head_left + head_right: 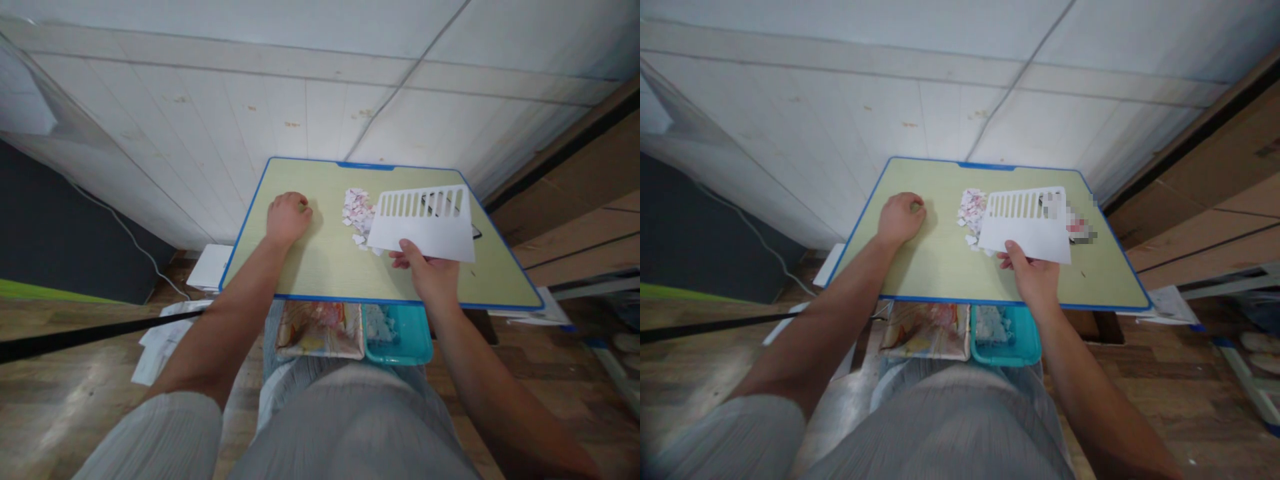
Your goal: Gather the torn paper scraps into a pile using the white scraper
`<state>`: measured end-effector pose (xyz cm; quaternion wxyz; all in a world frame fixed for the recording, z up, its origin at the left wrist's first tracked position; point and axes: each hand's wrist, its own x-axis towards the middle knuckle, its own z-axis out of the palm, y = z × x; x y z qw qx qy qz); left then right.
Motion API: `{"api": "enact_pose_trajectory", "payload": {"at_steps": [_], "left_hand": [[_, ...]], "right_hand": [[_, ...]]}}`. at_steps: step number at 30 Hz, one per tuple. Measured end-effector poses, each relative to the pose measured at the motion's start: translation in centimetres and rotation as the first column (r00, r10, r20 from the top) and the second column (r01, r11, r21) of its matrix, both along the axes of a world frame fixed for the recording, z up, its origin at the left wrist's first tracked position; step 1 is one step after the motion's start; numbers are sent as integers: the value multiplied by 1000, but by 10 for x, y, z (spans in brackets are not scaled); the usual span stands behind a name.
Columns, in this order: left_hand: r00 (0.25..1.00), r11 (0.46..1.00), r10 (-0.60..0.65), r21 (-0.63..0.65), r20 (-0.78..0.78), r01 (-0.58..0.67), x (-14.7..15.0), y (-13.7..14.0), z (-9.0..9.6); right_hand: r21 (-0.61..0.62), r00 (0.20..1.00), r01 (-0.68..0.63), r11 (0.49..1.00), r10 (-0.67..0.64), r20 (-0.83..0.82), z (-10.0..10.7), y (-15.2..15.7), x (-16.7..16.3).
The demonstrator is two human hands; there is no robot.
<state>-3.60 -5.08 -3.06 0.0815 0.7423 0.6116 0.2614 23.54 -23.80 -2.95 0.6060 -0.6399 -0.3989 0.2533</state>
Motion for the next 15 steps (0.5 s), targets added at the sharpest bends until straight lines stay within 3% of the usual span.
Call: {"api": "enact_pose_trajectory", "payload": {"at_steps": [7, 15], "left_hand": [[1000, 1000, 8, -27, 15, -7, 1, -2, 4], [1000, 1000, 2, -13, 17, -2, 0, 0, 2]], "right_hand": [[-23, 996, -55, 998, 56, 67, -7, 7, 1], [-18, 1000, -9, 1000, 10, 15, -1, 2, 3]]}}
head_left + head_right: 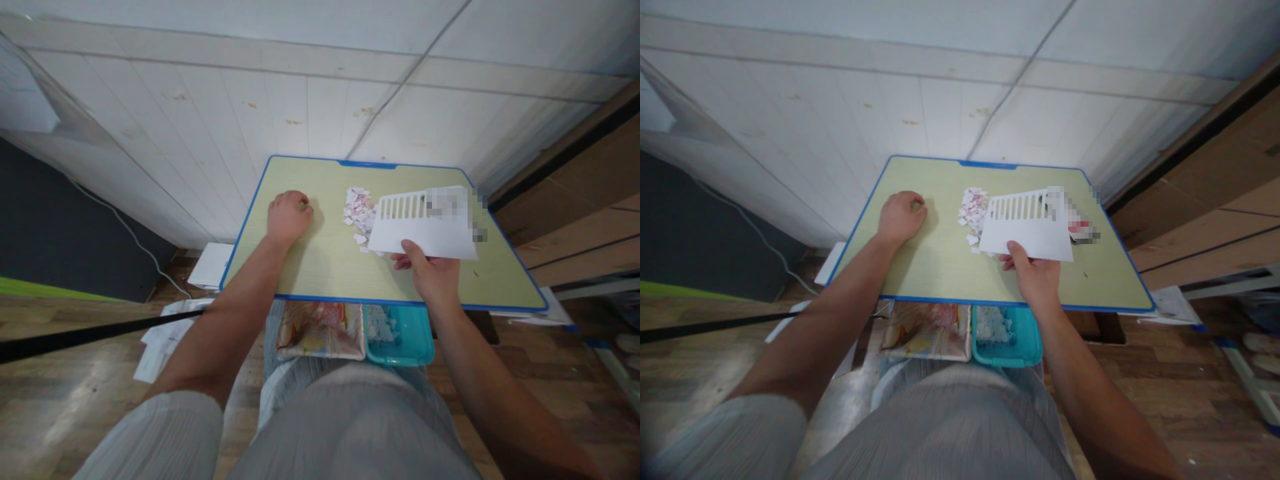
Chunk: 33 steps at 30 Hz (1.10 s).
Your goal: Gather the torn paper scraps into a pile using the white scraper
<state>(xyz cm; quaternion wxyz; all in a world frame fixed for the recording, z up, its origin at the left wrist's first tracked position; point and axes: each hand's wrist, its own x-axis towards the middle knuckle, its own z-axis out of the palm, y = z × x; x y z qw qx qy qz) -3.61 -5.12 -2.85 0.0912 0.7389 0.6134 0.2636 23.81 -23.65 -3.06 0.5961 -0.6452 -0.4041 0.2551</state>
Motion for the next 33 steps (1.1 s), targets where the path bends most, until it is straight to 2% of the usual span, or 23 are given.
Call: {"api": "enact_pose_trajectory", "payload": {"at_steps": [5, 9, 15, 22, 27, 29, 33], "left_hand": [[1000, 1000, 2, -9, -4, -2, 0, -1, 1], [1000, 999, 10, -32, -27, -10, 1, -4, 6], [998, 999, 12, -32, -59, -14, 2, -4, 7], [999, 1000, 8, -4, -33, -8, 1, -2, 2], [1000, 1000, 11, -12, -29, -11, 1, -2, 2], [1000, 1000, 7, -11, -25, -7, 0, -1, 1], [1000, 1000, 9, 6, -30, -8, -1, 0, 0]], "right_hand": [[-14, 1000, 9, 1000, -9, 14, -2, -3, -1], [-53, 990, -108, 993, 112, 84, -3, -8, 2], [-67, 979, -123, 990, 133, 156, 3, -15, 4], [-60, 987, -104, 993, 111, 119, 8, -18, 4], [-29, 994, 0, 1000, 3, 109, 4, -23, 0], [-5, 997, -32, 999, 32, 74, 2, -25, -7], [3, 979, -206, 979, 206, -7, -2, -26, -22]]}}
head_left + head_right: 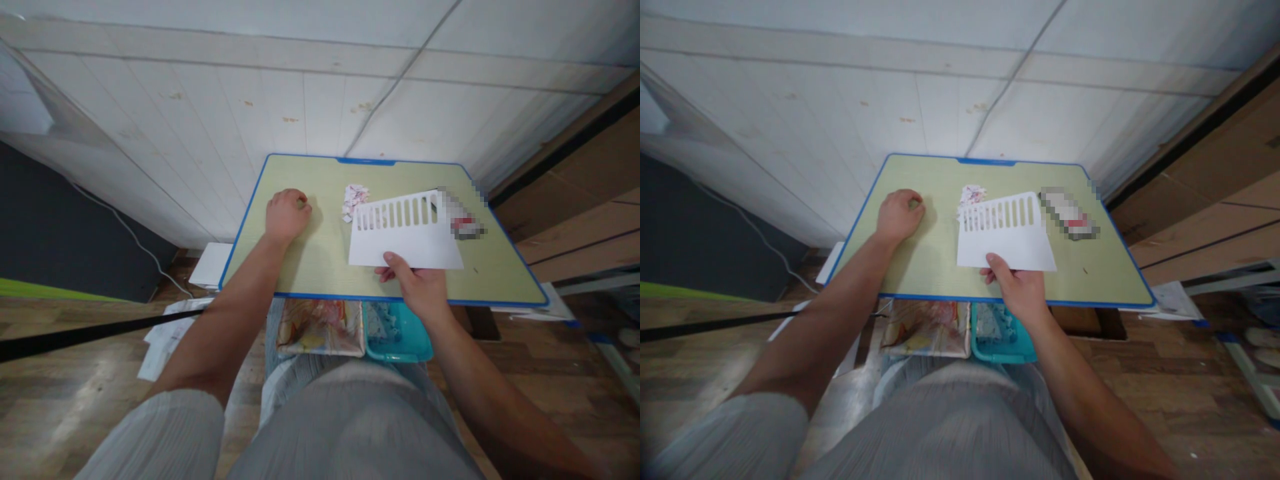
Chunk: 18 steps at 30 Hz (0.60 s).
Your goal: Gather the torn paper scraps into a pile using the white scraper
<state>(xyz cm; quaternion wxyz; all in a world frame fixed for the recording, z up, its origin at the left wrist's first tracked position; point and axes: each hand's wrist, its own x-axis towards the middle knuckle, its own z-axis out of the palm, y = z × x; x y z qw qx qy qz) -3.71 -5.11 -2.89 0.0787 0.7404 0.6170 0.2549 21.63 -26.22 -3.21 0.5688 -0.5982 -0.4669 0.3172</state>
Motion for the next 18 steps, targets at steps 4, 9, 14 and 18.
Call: {"api": "enact_pose_trajectory", "payload": {"at_steps": [4, 9, 14, 18], "left_hand": [[1000, 1000, -2, 8, -8, 2, 0, 1, -2], [1000, 1000, -9, 23, 6, 9, -1, 3, -3], [1000, 1000, -7, 8, -3, 7, -1, 2, -2], [1000, 1000, 1, 12, -2, -1, 0, 1, -1]], "right_hand": [[-11, 999, -47, 999, 47, -3, -1, 2, -5], [-38, 998, -64, 997, 65, 15, -1, 4, -3], [-58, 995, -92, 994, 93, 19, 2, 3, -4], [-88, 989, -133, 987, 138, 47, 7, -1, -4]]}}
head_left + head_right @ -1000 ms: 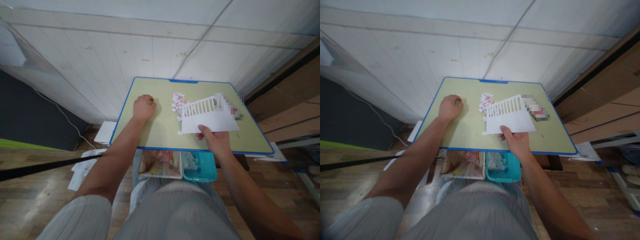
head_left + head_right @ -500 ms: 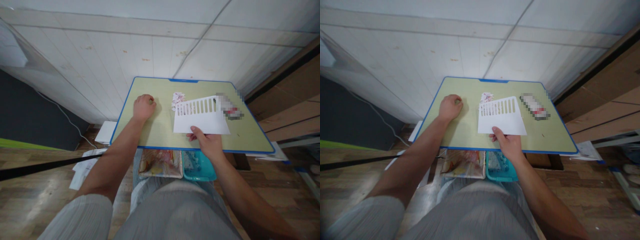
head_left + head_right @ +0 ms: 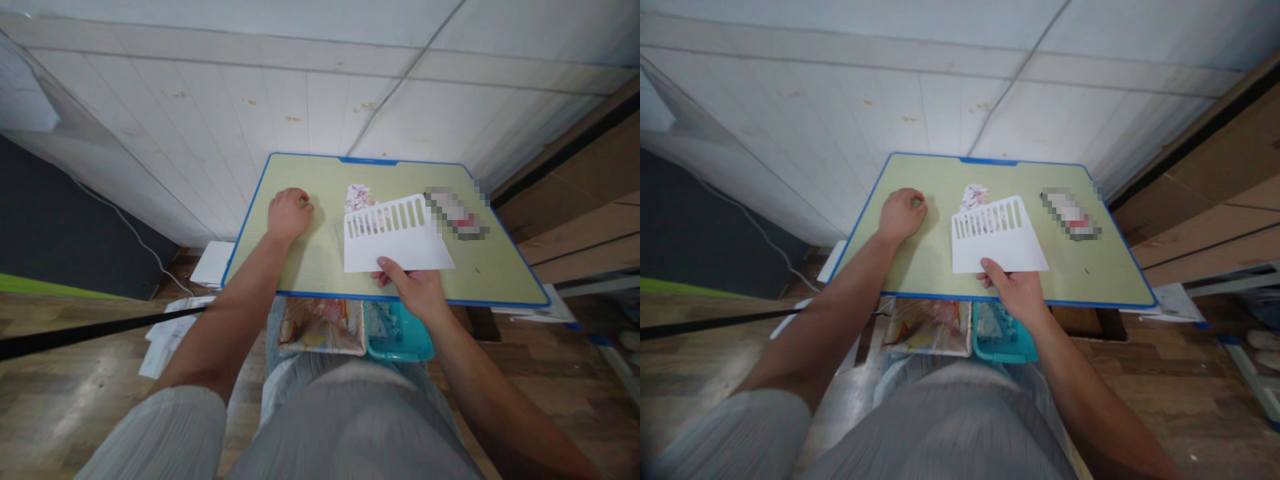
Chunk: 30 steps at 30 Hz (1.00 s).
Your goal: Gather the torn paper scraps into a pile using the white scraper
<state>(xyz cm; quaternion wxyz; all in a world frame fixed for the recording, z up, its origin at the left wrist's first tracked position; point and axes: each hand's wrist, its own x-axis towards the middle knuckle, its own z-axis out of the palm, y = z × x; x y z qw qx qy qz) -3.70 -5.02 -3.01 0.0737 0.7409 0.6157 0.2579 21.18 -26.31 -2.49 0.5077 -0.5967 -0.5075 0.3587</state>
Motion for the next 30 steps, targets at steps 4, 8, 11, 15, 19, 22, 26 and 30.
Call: {"api": "enact_pose_trajectory", "payload": {"at_steps": [4, 8, 11, 15, 19, 22, 26, 30], "left_hand": [[1000, 1000, 0, -15, -6, 0, 1, -1, 2], [1000, 1000, 1, -31, 9, 0, 1, -3, 4], [1000, 999, -5, -39, 14, 5, 1, -3, 5], [1000, 1000, 1, -23, 20, -1, 1, -2, 3], [1000, 1000, 2, -25, 16, -2, 1, -1, 1], [1000, 1000, -2, -23, 7, 2, 1, -1, 2], [1000, 1000, 1, -19, 5, -1, 2, -3, 4], [1000, 1000, 1, -26, 1, -1, 2, -3, 4]], "right_hand": [[-35, 999, -41, 999, 42, 18, 4, -8, 0], [-57, 995, -91, 994, 94, 35, 6, -15, 3], [-77, 990, -132, 988, 135, 31, 6, -17, 5], [-96, 989, -145, 985, 145, -11, 6, -17, 7], [-92, 989, -151, 984, 149, -23, 7, -16, 7], [-69, 993, -116, 991, 114, -35, 8, -16, 6], [-56, 993, -110, 992, 107, -45, 8, -16, 3], [14, 993, 88, 996, -86, -81, 8, -10, 8]]}}
